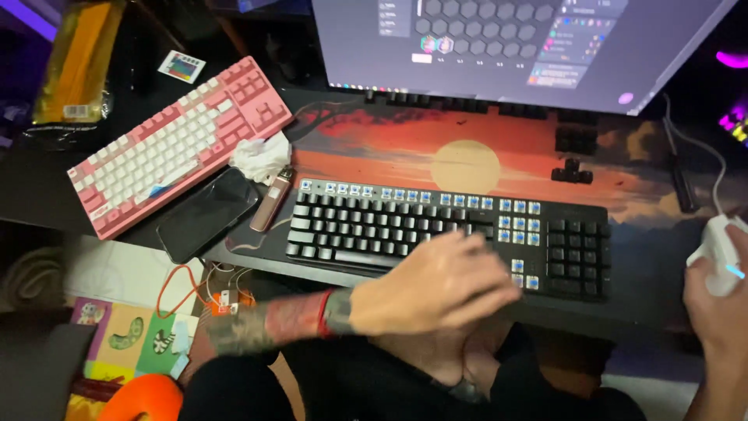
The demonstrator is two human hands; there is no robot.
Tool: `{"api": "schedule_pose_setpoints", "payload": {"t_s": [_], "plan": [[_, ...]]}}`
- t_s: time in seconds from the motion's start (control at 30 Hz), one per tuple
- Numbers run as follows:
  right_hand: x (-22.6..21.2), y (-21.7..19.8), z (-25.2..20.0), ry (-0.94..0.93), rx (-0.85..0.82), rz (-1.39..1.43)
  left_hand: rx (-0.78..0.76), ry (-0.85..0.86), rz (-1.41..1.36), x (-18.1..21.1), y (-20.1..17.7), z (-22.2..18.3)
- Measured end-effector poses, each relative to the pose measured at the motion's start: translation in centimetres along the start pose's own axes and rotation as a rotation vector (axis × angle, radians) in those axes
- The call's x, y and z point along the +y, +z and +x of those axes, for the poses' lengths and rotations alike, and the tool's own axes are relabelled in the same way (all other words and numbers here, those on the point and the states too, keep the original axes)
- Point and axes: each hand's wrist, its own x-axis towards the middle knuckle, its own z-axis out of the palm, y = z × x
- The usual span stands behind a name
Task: Installing keycaps onto a mechanical keyboard base
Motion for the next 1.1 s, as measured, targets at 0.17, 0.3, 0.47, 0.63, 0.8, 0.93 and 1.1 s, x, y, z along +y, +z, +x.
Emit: {"api": "schedule_pose_setpoints", "payload": {"t_s": [0.17, 0.3, 0.47, 0.63, 0.8, 0.93, 1.1], "plan": [[-4.5, -0.9, 1.8, -0.098, 0.026, -0.087, 0.085, -0.050, 0.123, -0.8, -0.7, -5.2], [-5.7, -1.2, 1.8, -0.122, 0.045, -0.223, 0.296, -0.264, 0.407, -4.3, -1.8, -9.8], [-3.3, -0.3, 1.3, -0.083, 0.037, -0.097, 0.459, -0.403, 0.496, -6.9, -5.2, -12.0], [-5.5, -1.0, 1.8, -0.082, 0.060, -0.172, 0.596, -0.470, 0.486, -7.4, -7.3, -13.2], [-6.2, -1.3, 2.1, -0.045, 0.029, -0.086, 0.659, -0.490, 0.443, -8.2, -8.0, -14.6], [-7.2, -1.5, 2.3, -0.064, 0.059, -0.112, 0.711, -0.540, 0.314, -9.2, -7.9, -15.4], [-7.4, -1.8, 2.4, -0.133, 0.090, -0.237, 0.736, -0.636, -0.086, -11.7, -8.0, -17.9]]}}
